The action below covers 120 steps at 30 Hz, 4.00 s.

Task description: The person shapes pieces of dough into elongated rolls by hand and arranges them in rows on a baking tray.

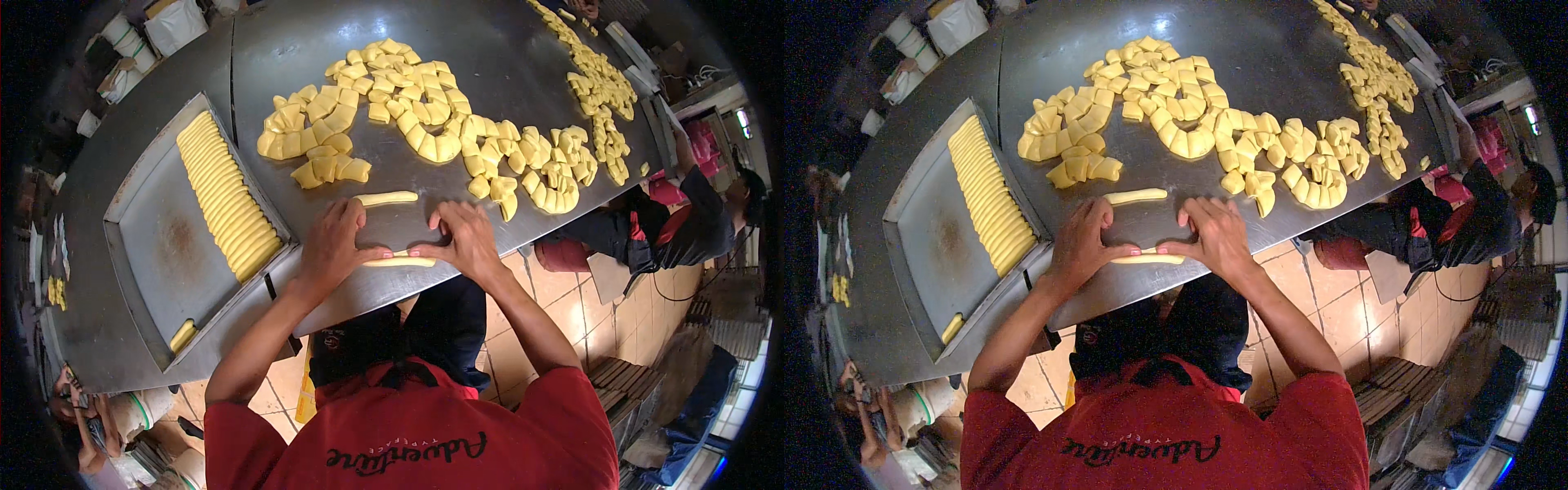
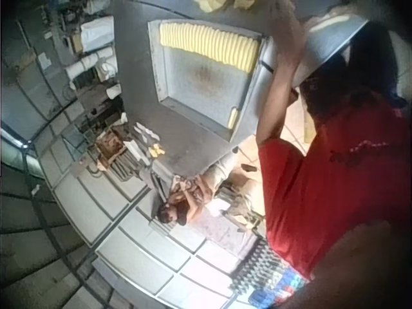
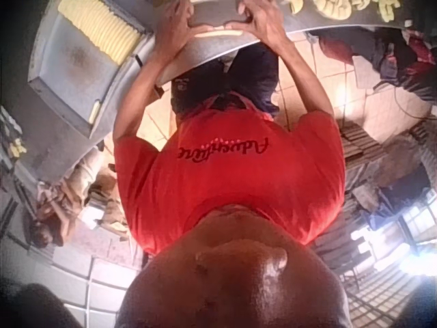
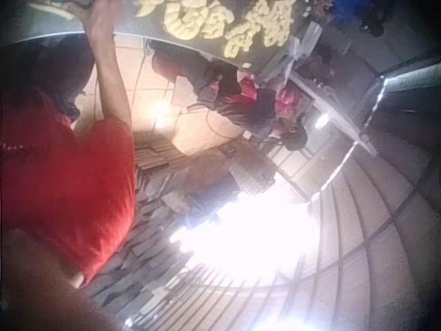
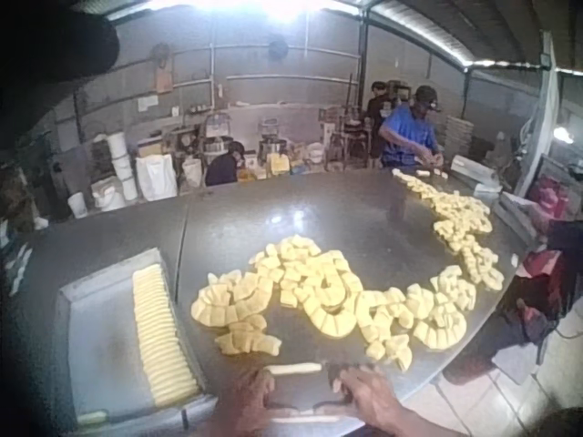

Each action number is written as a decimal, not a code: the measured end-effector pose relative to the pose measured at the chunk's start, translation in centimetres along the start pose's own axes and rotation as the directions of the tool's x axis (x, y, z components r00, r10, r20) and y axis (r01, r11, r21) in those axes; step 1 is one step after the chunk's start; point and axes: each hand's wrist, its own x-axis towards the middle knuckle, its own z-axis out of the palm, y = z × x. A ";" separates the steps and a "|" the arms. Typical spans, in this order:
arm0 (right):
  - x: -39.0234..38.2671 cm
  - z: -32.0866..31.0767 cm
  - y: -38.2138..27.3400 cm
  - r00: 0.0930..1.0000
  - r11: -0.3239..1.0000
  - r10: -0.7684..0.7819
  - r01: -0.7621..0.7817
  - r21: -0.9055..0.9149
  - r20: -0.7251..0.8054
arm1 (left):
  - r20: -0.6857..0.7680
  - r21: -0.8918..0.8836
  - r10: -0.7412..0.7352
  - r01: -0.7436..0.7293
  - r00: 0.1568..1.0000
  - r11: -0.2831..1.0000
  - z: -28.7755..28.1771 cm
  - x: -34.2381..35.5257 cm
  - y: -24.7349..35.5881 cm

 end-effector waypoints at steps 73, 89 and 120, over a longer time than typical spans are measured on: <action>2.3 0.7 -0.3 0.982 0.986 0.080 -0.103 0.134 0.170 | 0.195 0.066 -0.090 0.079 0.977 0.995 0.4 1.7 -0.7; 2.8 -0.2 0.7 0.991 0.999 0.043 -0.044 0.008 0.123 | 0.089 -0.135 -0.108 0.120 0.990 0.984 -0.3 -0.6 -1.8; 6.3 -0.4 -0.4 0.984 0.981 -0.071 0.039 0.189 0.166 | 0.066 -0.193 -0.120 0.131 0.991 0.973 0.9 2.7 -1.7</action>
